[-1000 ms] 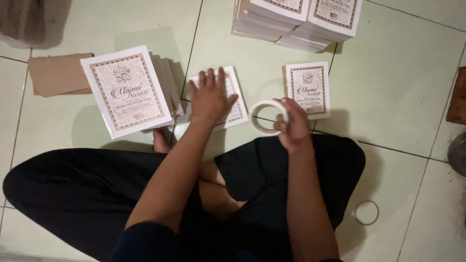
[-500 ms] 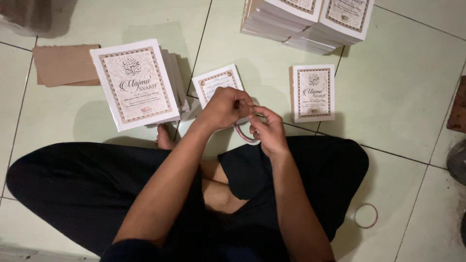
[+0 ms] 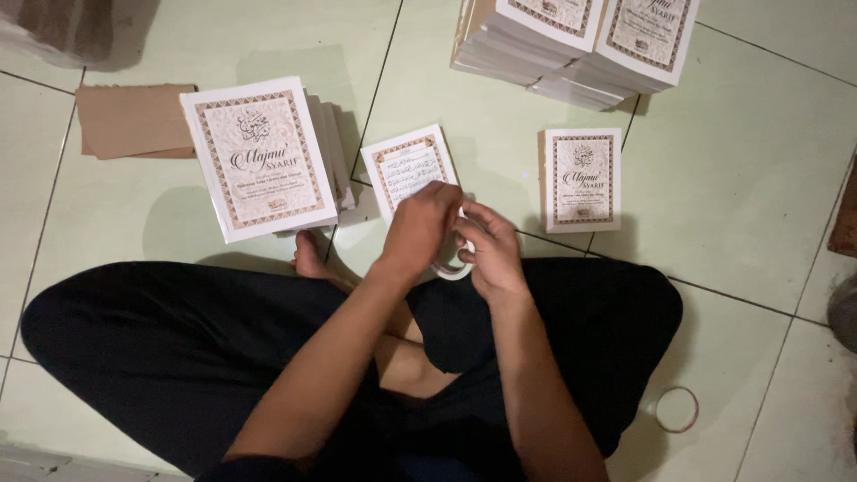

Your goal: The person sits on the floor and uses a roll of clear tape to seal the spines of small books. They pick up a book, apply the tape to the spine, and then place the book into a stack.

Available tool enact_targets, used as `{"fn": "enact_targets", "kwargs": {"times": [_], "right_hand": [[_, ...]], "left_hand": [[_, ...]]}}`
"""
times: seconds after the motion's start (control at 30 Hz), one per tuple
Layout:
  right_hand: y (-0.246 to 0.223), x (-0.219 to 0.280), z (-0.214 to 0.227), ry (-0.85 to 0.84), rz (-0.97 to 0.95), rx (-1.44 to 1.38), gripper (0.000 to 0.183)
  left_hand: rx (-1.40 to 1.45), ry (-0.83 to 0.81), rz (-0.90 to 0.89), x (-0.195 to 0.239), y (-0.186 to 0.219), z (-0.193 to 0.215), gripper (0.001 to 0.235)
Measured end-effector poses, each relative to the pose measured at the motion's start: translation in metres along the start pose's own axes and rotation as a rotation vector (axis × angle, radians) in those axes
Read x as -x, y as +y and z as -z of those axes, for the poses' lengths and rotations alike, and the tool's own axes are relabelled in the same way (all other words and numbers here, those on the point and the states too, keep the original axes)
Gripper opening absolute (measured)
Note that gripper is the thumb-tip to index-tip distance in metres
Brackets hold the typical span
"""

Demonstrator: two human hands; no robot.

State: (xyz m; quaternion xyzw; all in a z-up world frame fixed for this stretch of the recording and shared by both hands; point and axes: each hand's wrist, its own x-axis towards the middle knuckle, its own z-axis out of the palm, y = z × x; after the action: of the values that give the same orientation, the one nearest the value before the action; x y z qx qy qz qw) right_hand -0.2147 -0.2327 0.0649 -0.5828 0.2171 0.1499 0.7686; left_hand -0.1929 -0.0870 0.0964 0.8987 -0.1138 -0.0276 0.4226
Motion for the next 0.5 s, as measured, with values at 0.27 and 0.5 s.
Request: {"fn": "enact_targets", "kwargs": {"times": [0.27, 0.5], "right_hand": [[-0.026, 0.017, -0.014, -0.005, -0.056, -0.066, 0.039], [-0.013, 0.002, -0.001, -0.029, -0.086, -0.008, 0.041]], "left_hand": [[0.088, -0.048, 0.03, -0.005, -0.014, -0.012, 0.013], [0.219, -0.132, 0.223, -0.028, -0.025, 0.005, 0.007]]}}
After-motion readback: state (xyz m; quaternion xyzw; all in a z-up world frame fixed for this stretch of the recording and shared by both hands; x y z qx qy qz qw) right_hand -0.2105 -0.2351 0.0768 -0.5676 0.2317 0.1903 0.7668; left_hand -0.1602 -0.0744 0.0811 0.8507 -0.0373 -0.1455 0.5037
